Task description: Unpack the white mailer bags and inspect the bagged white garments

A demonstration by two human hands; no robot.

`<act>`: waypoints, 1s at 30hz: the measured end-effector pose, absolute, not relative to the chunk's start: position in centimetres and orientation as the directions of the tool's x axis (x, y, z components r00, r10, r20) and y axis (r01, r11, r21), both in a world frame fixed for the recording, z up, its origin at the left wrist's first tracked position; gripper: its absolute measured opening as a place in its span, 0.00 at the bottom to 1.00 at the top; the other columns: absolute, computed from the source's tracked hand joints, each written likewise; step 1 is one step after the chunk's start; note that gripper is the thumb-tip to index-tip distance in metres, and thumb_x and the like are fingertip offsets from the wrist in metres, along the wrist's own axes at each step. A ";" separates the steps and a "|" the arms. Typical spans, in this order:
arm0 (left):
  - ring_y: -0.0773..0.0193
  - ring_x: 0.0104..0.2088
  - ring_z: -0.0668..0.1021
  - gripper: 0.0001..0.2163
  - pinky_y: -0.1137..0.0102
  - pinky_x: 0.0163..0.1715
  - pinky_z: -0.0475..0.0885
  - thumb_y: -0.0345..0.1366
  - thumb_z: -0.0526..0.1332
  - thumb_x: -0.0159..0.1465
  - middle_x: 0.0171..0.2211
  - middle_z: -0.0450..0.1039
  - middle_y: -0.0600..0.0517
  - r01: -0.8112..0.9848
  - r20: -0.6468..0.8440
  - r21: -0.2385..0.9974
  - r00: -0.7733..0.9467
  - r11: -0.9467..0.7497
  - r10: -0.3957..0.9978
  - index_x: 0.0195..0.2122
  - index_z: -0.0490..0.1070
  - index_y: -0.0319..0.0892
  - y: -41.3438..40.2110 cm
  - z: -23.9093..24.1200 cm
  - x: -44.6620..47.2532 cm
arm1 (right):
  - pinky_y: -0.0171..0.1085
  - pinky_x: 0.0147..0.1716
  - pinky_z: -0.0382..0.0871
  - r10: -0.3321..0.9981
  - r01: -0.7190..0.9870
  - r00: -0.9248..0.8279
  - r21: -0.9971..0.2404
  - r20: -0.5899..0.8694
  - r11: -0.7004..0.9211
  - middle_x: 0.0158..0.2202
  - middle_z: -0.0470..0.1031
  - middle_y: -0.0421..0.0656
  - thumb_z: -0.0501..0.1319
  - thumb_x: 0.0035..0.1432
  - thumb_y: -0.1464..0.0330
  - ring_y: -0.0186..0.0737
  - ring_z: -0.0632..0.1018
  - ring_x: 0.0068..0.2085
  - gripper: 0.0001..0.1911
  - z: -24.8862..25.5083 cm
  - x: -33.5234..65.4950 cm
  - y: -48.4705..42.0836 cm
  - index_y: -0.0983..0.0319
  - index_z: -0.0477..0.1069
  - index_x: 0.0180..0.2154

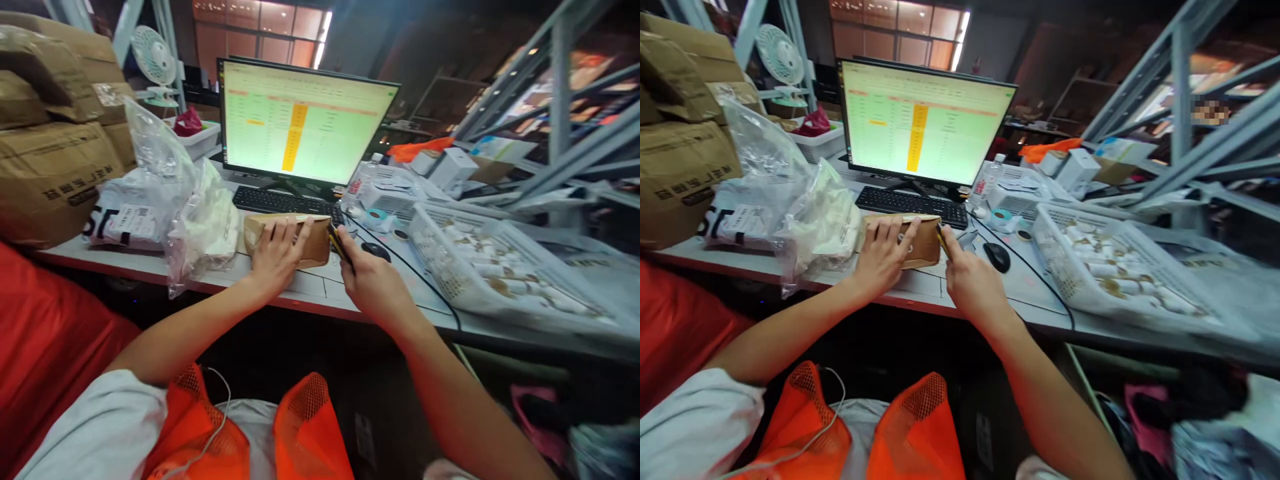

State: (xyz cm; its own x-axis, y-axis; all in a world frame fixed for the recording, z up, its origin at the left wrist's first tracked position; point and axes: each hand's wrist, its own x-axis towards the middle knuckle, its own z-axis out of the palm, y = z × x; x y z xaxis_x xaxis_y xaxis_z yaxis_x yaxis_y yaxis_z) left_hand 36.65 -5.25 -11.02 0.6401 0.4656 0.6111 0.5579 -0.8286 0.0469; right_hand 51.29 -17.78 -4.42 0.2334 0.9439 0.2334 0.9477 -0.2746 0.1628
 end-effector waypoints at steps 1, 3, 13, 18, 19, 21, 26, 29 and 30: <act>0.42 0.67 0.65 0.34 0.45 0.67 0.57 0.27 0.55 0.68 0.67 0.62 0.33 0.544 0.615 0.065 0.638 -0.836 0.463 0.75 0.51 0.38 -5.3 -11.1 36.7 | 0.45 0.39 0.75 0.940 0.935 0.261 0.186 0.219 -0.303 0.46 0.82 0.56 0.47 0.70 0.69 0.54 0.83 0.39 0.35 -4.4 50.8 -17.9 0.65 0.47 0.75; 0.41 0.67 0.64 0.35 0.44 0.67 0.56 0.26 0.55 0.67 0.67 0.61 0.33 0.521 0.624 0.088 0.636 -0.849 0.455 0.75 0.51 0.38 -5.3 -11.3 36.8 | 0.44 0.40 0.75 0.931 0.909 0.313 0.223 0.189 -0.351 0.45 0.81 0.57 0.47 0.69 0.70 0.53 0.82 0.39 0.36 -4.4 50.1 -18.1 0.64 0.44 0.76; 0.41 0.65 0.65 0.36 0.45 0.66 0.56 0.25 0.55 0.65 0.66 0.62 0.33 0.520 0.632 0.104 0.623 -0.848 0.460 0.75 0.52 0.38 -5.4 -11.3 36.6 | 0.43 0.36 0.75 0.897 0.849 0.428 0.291 0.112 -0.442 0.41 0.80 0.55 0.45 0.70 0.71 0.51 0.82 0.36 0.38 -6.7 48.2 -19.9 0.63 0.36 0.77; 0.42 0.64 0.66 0.38 0.46 0.66 0.57 0.26 0.58 0.63 0.64 0.63 0.35 0.516 0.645 0.087 0.623 -0.852 0.443 0.75 0.53 0.41 -5.4 -11.5 36.5 | 0.41 0.37 0.74 0.879 0.842 0.476 0.278 0.020 -0.462 0.43 0.81 0.56 0.47 0.69 0.73 0.51 0.83 0.38 0.39 -7.6 47.6 -21.4 0.63 0.39 0.77; 0.41 0.64 0.65 0.38 0.46 0.66 0.57 0.26 0.60 0.62 0.64 0.63 0.34 0.517 0.652 0.100 0.611 -0.850 0.449 0.75 0.53 0.41 -5.1 -11.4 36.2 | 0.41 0.38 0.75 0.887 0.859 0.461 0.249 -0.001 -0.447 0.44 0.82 0.56 0.48 0.68 0.73 0.52 0.84 0.39 0.38 -7.4 47.9 -21.9 0.62 0.41 0.77; 0.38 0.65 0.64 0.40 0.44 0.66 0.56 0.30 0.65 0.60 0.64 0.62 0.34 0.519 0.685 0.180 0.543 -0.835 0.485 0.74 0.54 0.40 -4.0 -11.3 35.1 | 0.42 0.41 0.75 0.926 0.916 0.377 0.154 -0.017 -0.371 0.46 0.82 0.54 0.50 0.68 0.73 0.52 0.84 0.43 0.37 -6.5 49.0 -23.0 0.59 0.48 0.76; 0.42 0.65 0.65 0.55 0.47 0.68 0.60 0.44 0.78 0.49 0.64 0.61 0.41 0.269 0.689 0.523 0.426 -0.809 0.587 0.75 0.50 0.49 0.0 -12.5 30.8 | 0.42 0.49 0.75 0.948 0.994 0.107 -0.018 0.299 -0.107 0.57 0.79 0.49 0.53 0.71 0.67 0.50 0.82 0.52 0.30 -2.1 53.4 -24.4 0.55 0.59 0.72; 0.46 0.68 0.64 0.58 0.52 0.69 0.61 0.46 0.78 0.49 0.68 0.57 0.43 0.052 0.624 0.661 0.516 -0.748 0.587 0.76 0.45 0.52 0.6 -14.2 29.4 | 0.41 0.51 0.74 0.933 0.999 -0.050 0.027 0.357 0.044 0.58 0.79 0.47 0.53 0.71 0.67 0.48 0.81 0.53 0.27 0.5 54.3 -22.7 0.54 0.64 0.69; 0.46 0.69 0.63 0.57 0.53 0.70 0.60 0.46 0.78 0.50 0.69 0.55 0.43 0.018 0.611 0.683 0.532 -0.730 0.586 0.76 0.45 0.53 0.5 -14.7 29.2 | 0.41 0.51 0.74 0.935 0.995 -0.094 0.046 0.343 0.083 0.58 0.79 0.47 0.53 0.71 0.67 0.47 0.81 0.53 0.27 1.2 54.1 -21.8 0.54 0.65 0.69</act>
State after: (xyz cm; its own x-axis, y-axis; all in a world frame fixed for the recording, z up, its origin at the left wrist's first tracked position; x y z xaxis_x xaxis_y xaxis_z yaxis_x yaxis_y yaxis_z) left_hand 29.23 0.52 -14.73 0.5321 0.5858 0.6113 0.0183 -0.7298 0.6834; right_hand 54.13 -21.75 1.23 -0.0939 0.9346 0.3430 0.9955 0.0831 0.0461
